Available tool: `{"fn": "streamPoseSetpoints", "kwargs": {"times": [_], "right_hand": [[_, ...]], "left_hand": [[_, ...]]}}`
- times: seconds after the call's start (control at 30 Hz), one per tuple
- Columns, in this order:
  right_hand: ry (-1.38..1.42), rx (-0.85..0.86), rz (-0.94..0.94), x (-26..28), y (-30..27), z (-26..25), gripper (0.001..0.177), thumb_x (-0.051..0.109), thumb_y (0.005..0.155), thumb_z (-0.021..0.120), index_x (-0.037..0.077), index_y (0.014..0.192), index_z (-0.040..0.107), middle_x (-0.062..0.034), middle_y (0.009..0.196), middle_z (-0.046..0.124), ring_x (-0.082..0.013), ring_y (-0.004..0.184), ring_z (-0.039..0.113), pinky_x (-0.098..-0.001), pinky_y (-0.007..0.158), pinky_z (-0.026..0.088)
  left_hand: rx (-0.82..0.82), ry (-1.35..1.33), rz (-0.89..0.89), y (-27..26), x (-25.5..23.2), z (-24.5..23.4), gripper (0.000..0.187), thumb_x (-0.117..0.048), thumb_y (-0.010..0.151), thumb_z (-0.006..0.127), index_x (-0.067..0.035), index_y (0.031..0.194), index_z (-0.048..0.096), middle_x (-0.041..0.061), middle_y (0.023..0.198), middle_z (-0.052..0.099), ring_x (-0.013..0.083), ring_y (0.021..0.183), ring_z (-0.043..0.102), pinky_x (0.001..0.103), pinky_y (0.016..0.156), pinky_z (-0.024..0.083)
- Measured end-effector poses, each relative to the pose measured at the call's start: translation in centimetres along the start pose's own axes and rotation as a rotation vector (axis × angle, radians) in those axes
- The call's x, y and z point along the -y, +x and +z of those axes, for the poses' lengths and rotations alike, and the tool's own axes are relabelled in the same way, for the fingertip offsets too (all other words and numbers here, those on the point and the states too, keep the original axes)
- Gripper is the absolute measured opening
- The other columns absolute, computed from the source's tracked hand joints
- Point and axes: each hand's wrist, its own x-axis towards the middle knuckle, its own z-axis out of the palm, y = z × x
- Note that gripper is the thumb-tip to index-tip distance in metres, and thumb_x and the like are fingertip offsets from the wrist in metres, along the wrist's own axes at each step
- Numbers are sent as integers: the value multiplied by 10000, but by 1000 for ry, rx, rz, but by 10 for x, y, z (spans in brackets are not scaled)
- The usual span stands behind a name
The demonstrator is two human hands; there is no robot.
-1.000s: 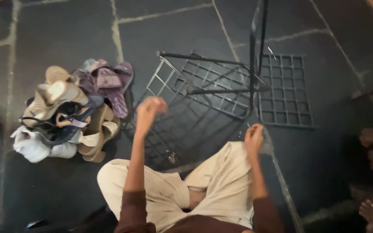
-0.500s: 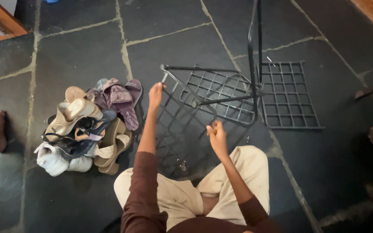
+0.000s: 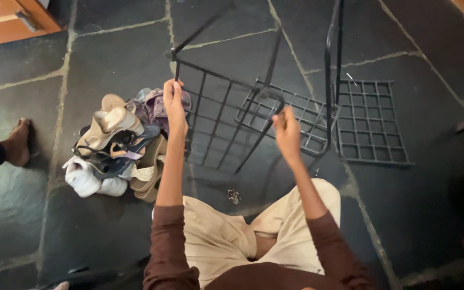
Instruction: The person assembles a metal wire rack by connecting vertical poles to a grid base using a screwdriver. They tighten screws at multiple joints to secure the frame components together.
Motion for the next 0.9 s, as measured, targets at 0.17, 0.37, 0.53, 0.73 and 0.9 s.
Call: {"fn": "streamPoseSetpoints", "kwargs": {"times": [0.17,0.37,0.53,0.73,0.9], "right_hand": [[-202,-60,-135,9,48,-31,210,163,1038,630,23,1166,541,-93,779,554,-233,678,538,-374,637,441],[-232,-39,-223,-12,49,-47,253,218,1076,618,17,1216,557,-220,979,650,-428,880,625,-442,768,491],[-318,7,-153,-36,26,-68,251,201,1073,646,13,1219,567,-227,1010,688,-438,940,663,-437,771,504],[-218,22,-72,-45,11,-84,202,114,1053,604,12,1224,570,-169,975,696,-299,863,679,-376,764,514],[-212,4,-12,-43,12,-86,158,112,1069,634,3,1155,559,-114,842,579,-221,731,524,-350,674,441]], "left_hand": [[-14,-159,3,-70,-34,19,161,-252,1106,537,-118,1024,571,-43,1039,519,76,942,451,218,861,364],[-267,-276,40,-160,-10,51,226,-279,1114,462,-74,1132,554,0,1033,514,106,938,426,267,863,339],[-300,-249,132,-211,5,67,442,-435,1118,385,-38,1132,578,44,1070,551,140,957,446,303,882,348],[-265,-270,125,-225,21,71,511,-504,1091,393,-32,1164,576,38,1099,539,152,1017,453,319,932,334],[-205,-336,133,-211,39,63,427,-471,1123,407,-67,1163,542,56,1119,589,144,1018,457,320,933,341]]}}
